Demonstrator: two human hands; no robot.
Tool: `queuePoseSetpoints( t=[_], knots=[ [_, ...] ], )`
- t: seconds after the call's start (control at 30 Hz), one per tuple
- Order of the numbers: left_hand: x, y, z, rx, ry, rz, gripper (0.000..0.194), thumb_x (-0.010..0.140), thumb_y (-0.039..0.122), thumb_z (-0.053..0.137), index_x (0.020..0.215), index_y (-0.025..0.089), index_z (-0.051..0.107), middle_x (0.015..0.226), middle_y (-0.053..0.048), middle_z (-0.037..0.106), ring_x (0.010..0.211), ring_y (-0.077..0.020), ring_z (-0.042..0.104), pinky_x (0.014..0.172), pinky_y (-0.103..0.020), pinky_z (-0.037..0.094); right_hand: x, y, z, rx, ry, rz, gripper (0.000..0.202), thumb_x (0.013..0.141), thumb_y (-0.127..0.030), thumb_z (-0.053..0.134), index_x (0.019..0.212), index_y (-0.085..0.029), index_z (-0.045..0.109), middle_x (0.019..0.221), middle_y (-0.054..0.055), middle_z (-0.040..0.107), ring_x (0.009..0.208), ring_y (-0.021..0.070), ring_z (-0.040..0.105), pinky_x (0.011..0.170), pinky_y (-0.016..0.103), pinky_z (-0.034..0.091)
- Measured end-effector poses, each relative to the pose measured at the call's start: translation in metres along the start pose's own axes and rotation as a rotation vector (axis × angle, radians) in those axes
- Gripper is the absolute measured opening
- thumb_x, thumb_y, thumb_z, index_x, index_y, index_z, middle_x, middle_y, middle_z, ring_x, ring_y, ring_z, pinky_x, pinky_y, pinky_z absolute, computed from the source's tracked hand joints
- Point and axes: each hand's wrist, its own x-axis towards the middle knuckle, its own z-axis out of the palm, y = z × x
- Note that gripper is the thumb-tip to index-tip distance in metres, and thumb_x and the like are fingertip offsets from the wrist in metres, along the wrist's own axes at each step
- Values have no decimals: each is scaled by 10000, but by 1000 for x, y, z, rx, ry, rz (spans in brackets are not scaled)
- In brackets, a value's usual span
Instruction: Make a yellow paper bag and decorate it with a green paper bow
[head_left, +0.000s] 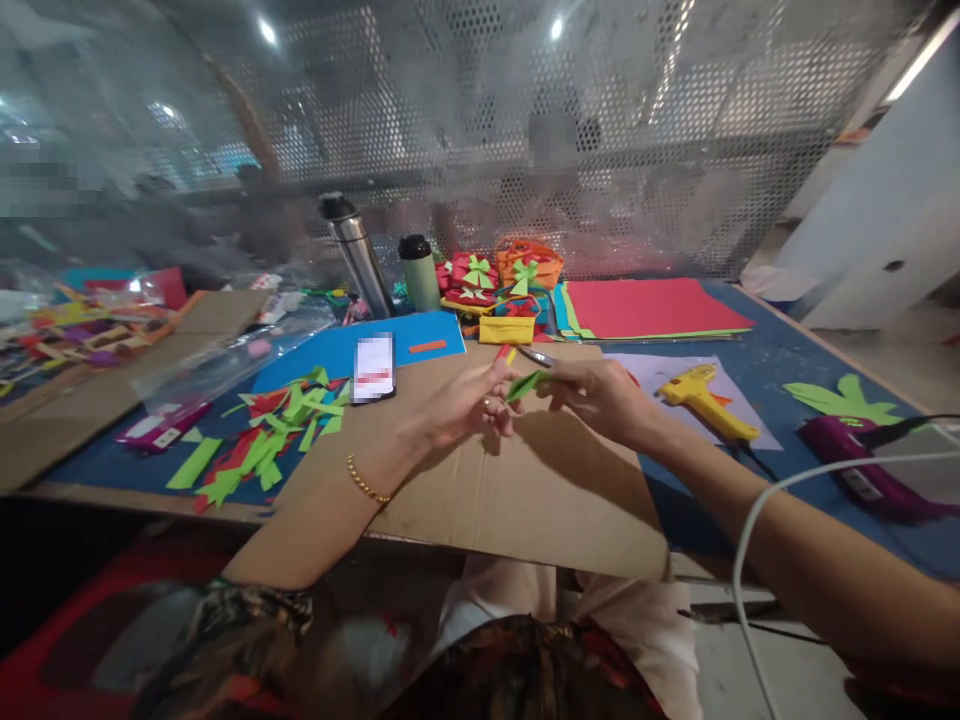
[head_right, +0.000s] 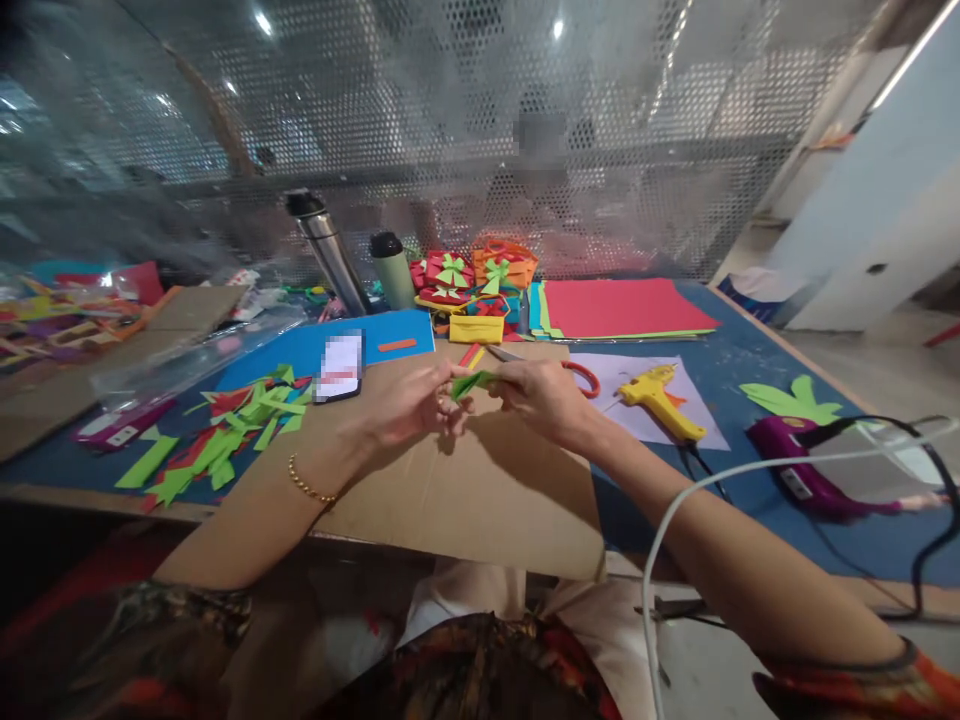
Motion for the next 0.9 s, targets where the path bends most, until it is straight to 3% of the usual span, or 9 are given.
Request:
queuePoseSetpoints(
  t=[0.07, 0.17, 0.37, 0.5, 0.7, 0.77, 0.83, 0.9],
  knots=[
    [-5, -2, -1, 51, 7, 58, 609, 815, 647, 803, 1125, 156, 618, 936, -65, 695, 657, -152, 687, 553, -284, 553, 2, 5, 7, 182, -31, 105, 248, 967, -326, 574, 843, -180, 731, 688, 45, 749, 589, 169, 712, 571, 263, 505],
    [-8, -3, 0, 101, 63, 105, 512, 832, 561, 818, 1067, 150, 624, 879, -64, 704, 644, -140, 676, 538, -259, 565, -1, 4, 14, 326, -69, 169, 300, 942, -427, 608, 773, -189, 673, 661, 31, 714, 534, 142, 656, 520, 244, 473],
    [-9, -6, 4, 36, -1, 31, 435, 868, 550, 759, 917, 127, 668, 855, -91, 715, 602, -153, 678, 471, -278, 567, -16, 0, 11, 231, -66, 137, 263, 937, -368, 576, 752, -198, 654, 623, 16, 664, 549, 138, 592, 522, 249, 407],
    [-13, -7, 8, 93, 87, 3, 280, 921, 406, 732, 916, 131, 683, 833, -87, 731, 596, -117, 671, 520, -241, 551, -20, 3, 9, 196, -102, 125, 276, 947, -368, 574, 747, -208, 678, 603, 4, 659, 541, 137, 570, 525, 255, 371],
    [-10, -13, 6, 104, -8, -154, 339, 875, 467, 759, 815, 140, 693, 687, -53, 668, 490, -107, 590, 459, -252, 448, -23, -4, 6, 191, -92, 4, 364, 998, -507, 576, 1014, -209, 786, 747, 29, 726, 647, 158, 622, 622, 274, 436],
    [-10, -14, 9, 158, 73, -123, 313, 870, 442, 755, 769, 158, 669, 634, -11, 602, 467, -91, 516, 441, -249, 379, -23, -8, 3, 243, -64, 47, 521, 1016, -632, 511, 1079, -193, 782, 782, 47, 737, 698, 181, 659, 654, 291, 474],
    [-13, -12, 13, 274, 216, 1, 268, 858, 389, 760, 748, 173, 644, 642, 10, 566, 518, -92, 490, 471, -246, 341, -22, -10, 2, 341, -21, 121, 702, 1014, -750, 397, 1075, -165, 779, 798, 70, 737, 722, 200, 688, 681, 316, 516],
    [-17, -11, 18, 417, 344, 139, 262, 845, 359, 769, 724, 182, 619, 659, 18, 546, 588, -102, 479, 518, -247, 332, -22, -11, 4, 420, 0, 178, 766, 975, -816, 395, 1023, -159, 784, 768, 71, 723, 704, 204, 685, 670, 324, 533]
  ],
)
